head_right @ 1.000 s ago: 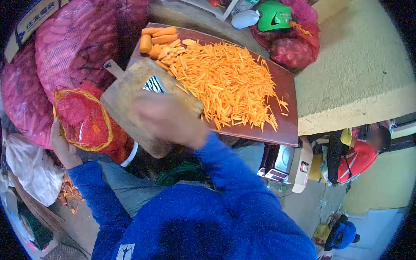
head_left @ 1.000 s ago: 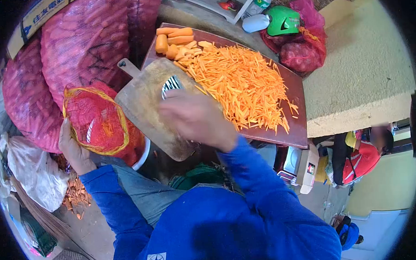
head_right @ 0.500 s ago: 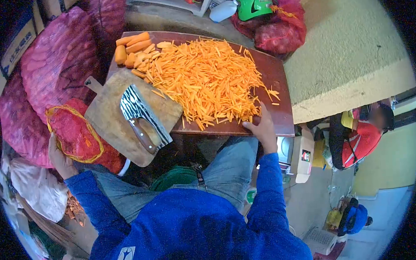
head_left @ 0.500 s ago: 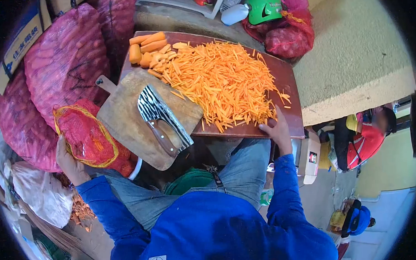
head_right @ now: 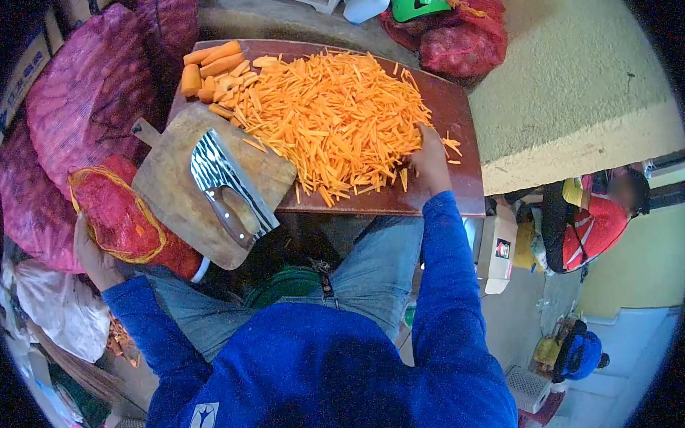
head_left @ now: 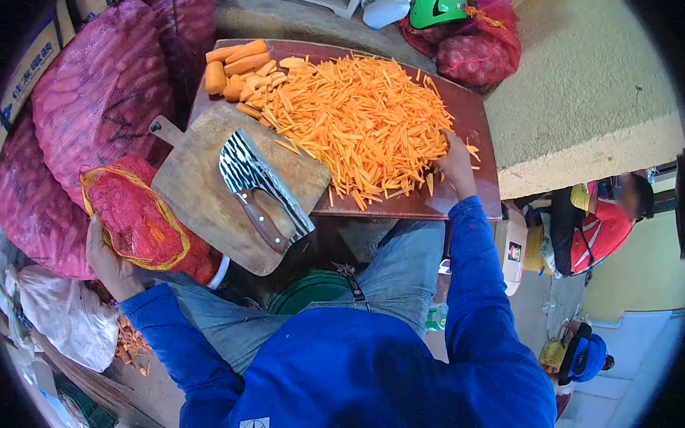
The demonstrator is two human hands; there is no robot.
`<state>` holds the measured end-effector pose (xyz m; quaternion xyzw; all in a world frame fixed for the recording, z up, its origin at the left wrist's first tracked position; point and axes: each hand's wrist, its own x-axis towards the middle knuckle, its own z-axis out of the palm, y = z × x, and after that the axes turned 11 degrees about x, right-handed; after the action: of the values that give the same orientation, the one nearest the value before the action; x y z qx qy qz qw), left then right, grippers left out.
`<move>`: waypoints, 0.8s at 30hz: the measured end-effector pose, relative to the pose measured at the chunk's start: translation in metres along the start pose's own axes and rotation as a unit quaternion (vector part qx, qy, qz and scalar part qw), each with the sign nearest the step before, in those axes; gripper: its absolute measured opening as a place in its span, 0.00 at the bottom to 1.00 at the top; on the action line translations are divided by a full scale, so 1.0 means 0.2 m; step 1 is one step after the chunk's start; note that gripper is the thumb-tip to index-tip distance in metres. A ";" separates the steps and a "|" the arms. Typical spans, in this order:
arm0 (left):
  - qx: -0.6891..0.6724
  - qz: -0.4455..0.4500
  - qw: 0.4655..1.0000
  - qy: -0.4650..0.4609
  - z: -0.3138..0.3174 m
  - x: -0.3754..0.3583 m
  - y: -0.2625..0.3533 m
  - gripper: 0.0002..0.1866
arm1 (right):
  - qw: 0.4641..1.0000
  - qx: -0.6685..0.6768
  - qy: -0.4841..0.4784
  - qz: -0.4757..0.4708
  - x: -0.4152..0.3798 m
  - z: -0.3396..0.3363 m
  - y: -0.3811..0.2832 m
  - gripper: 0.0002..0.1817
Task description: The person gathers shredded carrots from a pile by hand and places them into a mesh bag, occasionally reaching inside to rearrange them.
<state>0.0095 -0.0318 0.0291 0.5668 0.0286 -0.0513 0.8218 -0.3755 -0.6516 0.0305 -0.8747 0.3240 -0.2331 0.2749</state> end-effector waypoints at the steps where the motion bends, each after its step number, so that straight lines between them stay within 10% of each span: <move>1: 0.005 0.005 1.000 0.008 0.01 -0.01 0.00 0.15 | 0.998 0.046 -0.032 0.041 0.03 -0.02 0.06 0.40; 9: -0.001 -0.011 1.000 0.010 0.03 -0.03 0.03 0.16 | 0.976 0.171 -0.048 0.129 0.26 -0.25 0.30 0.21; 17: 0.009 0.002 1.000 0.017 0.04 -0.06 0.05 0.15 | 0.986 0.062 -0.045 0.147 0.44 -0.05 0.02 0.42; 24: -0.014 -0.003 1.000 0.011 0.04 -0.05 0.04 0.13 | 0.954 0.246 -0.137 0.104 0.25 -0.06 -0.45 0.52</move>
<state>-0.0002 -0.0350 0.0410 0.5558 0.0401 -0.0468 0.8290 -0.3085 -0.6321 0.1079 -0.7650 0.3053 -0.1531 0.5461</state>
